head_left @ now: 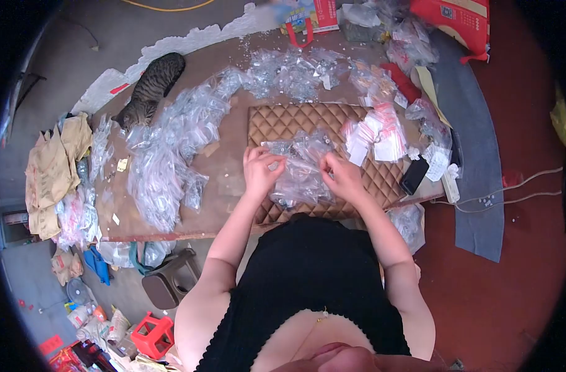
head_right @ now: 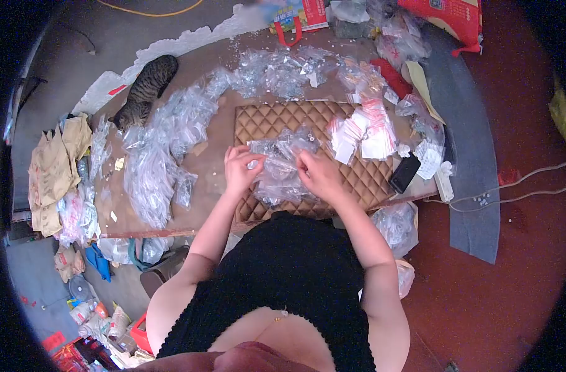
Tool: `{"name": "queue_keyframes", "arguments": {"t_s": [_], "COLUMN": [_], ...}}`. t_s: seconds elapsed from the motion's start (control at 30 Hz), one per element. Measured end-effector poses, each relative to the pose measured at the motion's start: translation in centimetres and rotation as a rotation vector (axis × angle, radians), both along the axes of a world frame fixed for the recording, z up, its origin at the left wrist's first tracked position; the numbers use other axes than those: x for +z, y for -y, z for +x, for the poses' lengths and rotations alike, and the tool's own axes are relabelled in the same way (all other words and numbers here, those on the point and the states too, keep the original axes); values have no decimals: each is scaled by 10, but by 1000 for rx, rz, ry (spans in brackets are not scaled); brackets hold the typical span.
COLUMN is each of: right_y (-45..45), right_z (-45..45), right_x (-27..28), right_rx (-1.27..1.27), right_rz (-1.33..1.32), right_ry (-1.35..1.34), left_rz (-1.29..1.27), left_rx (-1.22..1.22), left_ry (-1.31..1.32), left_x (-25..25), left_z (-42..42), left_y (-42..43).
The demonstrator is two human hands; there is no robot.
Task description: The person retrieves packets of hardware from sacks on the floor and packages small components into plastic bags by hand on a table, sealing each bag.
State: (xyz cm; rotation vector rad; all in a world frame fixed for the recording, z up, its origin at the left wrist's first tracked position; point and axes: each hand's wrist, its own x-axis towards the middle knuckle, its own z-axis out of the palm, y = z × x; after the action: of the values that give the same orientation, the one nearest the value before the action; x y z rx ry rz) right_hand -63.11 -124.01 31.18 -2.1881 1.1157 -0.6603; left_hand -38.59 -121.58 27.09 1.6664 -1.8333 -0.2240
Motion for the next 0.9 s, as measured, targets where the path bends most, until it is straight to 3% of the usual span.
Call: {"name": "queue_keyframes", "arguments": {"t_s": [0.03, 0.1, 0.13, 0.2, 0.4, 0.43, 0.5, 0.57, 0.63, 0.7, 0.77, 0.83, 0.9], "right_y": [0, 1, 6, 12, 17, 17, 22, 35, 59, 87, 132, 180, 237], "right_z": [1, 6, 8, 12, -3, -11, -29, -50, -77, -93, -96, -88, -73], "right_x": [-4, -3, -1, 7, 48, 53, 50, 27, -37, -80, -100, -121, -149], "right_rx": [-58, -115, -126, -145, -86, 43, 169, 314, 321, -17, -260, -368, -416], "right_rz": [36, 77, 120, 157, 190, 242, 291, 680, 653, 561, 505, 391, 345], "right_ry": [3, 7, 74, 139, 262, 239, 217, 123, 77, 181, 32, 121, -21], "left_rz": [1, 44, 45, 184, 29, -6, 39, 79, 283, 385, 431, 411, 397], "left_rx": [0, 8, 6, -164, -371, -462, -511, -556, -519, -531, -539, -528, -400], "left_ry": [3, -327, -326, -486, -393, -326, -272, -219, -47, -111, -119, -113, -308], "left_x": [-8, -15, -18, -13, 70, 78, 66, 43, 11, 1, 11, 10, 8], "left_z": [2, 4, 6, 7, 12, 11, 10, 8, 4, 3, 2, 4, 4], "left_y": [1, 3, 8, 19, 9, 1, -11, -19, -23, -19, -5, 12, 31]}}
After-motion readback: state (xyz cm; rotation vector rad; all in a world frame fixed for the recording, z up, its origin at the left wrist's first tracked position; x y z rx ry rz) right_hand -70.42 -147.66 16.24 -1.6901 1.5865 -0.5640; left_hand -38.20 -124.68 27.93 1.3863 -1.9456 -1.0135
